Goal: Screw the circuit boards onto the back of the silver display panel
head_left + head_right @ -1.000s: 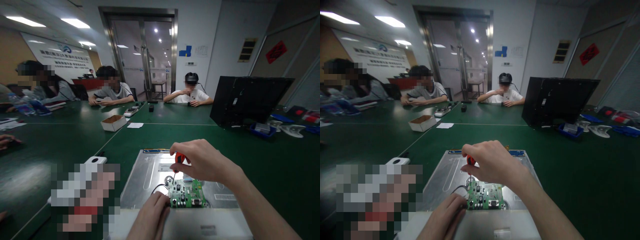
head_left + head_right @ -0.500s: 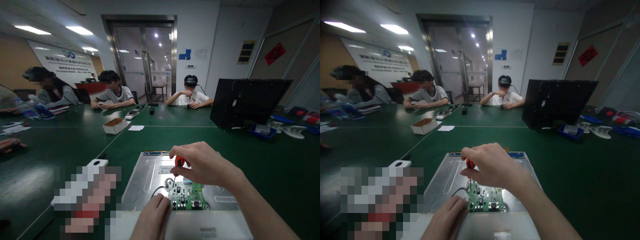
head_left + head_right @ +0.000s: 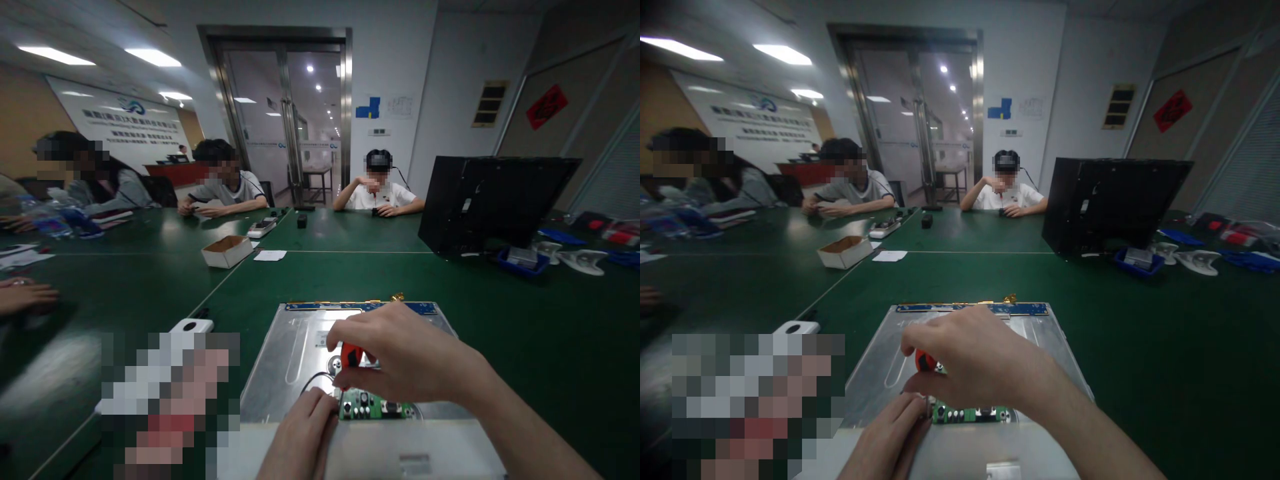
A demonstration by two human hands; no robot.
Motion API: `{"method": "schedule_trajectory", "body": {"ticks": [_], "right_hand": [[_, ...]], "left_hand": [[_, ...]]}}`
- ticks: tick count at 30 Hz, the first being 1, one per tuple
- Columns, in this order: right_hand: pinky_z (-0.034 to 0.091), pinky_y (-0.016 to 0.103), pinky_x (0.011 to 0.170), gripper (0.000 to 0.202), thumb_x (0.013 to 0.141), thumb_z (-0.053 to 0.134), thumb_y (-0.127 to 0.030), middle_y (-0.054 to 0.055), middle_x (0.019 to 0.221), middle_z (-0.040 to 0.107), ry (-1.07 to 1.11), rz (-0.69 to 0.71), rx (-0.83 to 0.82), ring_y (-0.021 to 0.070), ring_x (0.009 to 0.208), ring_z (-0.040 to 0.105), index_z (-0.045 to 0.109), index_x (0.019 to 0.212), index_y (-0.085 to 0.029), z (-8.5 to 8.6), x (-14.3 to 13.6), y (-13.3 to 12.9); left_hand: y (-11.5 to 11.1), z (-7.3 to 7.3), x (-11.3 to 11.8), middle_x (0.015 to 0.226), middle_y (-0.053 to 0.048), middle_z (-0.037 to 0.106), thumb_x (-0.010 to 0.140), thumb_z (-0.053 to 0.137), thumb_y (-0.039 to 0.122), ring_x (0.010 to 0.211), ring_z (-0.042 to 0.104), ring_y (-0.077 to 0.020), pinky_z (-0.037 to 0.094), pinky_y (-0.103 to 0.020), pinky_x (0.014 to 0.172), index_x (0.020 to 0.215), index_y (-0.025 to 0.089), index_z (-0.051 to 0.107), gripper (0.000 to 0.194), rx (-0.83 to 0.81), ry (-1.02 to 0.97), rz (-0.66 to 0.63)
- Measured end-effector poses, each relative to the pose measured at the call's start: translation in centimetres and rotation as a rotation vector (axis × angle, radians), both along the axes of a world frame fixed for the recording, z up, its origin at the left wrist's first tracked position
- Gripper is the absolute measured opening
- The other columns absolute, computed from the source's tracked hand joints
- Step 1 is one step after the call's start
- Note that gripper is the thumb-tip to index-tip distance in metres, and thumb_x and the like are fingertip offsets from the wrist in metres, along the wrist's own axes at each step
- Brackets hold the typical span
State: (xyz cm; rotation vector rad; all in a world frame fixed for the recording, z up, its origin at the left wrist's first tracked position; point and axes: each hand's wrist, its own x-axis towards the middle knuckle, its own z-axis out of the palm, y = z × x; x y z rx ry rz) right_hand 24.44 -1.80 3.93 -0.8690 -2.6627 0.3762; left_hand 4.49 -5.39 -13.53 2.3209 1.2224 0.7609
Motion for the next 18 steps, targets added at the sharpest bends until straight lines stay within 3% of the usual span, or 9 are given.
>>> {"method": "schedule_trajectory", "body": {"ticks": [3,10,18], "right_hand": [[0.036,0.025,0.061,0.019,0.086,0.065,-0.026,-0.001,0.090,0.072,-0.028,0.015,0.007,0.0132,0.074,0.063,0.060,0.103,-0.020,-0.3,-0.4,0.2],[0.034,0.026,0.060,0.018,0.086,0.063,-0.024,0.000,0.093,0.071,-0.072,0.013,0.028,0.0144,0.078,0.062,0.059,0.103,-0.020,-0.5,-0.9,0.3],[0.029,0.025,0.055,0.008,0.084,0.061,-0.021,-0.001,0.087,0.070,-0.107,0.023,0.040,0.0137,0.073,0.060,0.059,0.092,-0.020,-0.7,-1.2,0.2]], "left_hand": [[0.0,-0.4,0.1,0.096,-0.007,0.062,0.094,0.038,0.014,0.087,0.061,-0.0215,0.048,-0.031,0.075,0.093,0.022,0.056,0.019,0.021,-0.030,0.007],[-0.4,0.9,0.1,0.096,-0.007,0.063,0.093,0.040,0.014,0.087,0.061,-0.0205,0.049,-0.030,0.075,0.095,0.022,0.057,0.019,-0.026,-0.018,0.009],[-0.3,0.8,0.4,0.094,-0.006,0.063,0.089,0.044,0.011,0.085,0.063,-0.0207,0.052,-0.029,0.074,0.093,0.023,0.060,0.020,0.047,-0.025,0.087]]}}
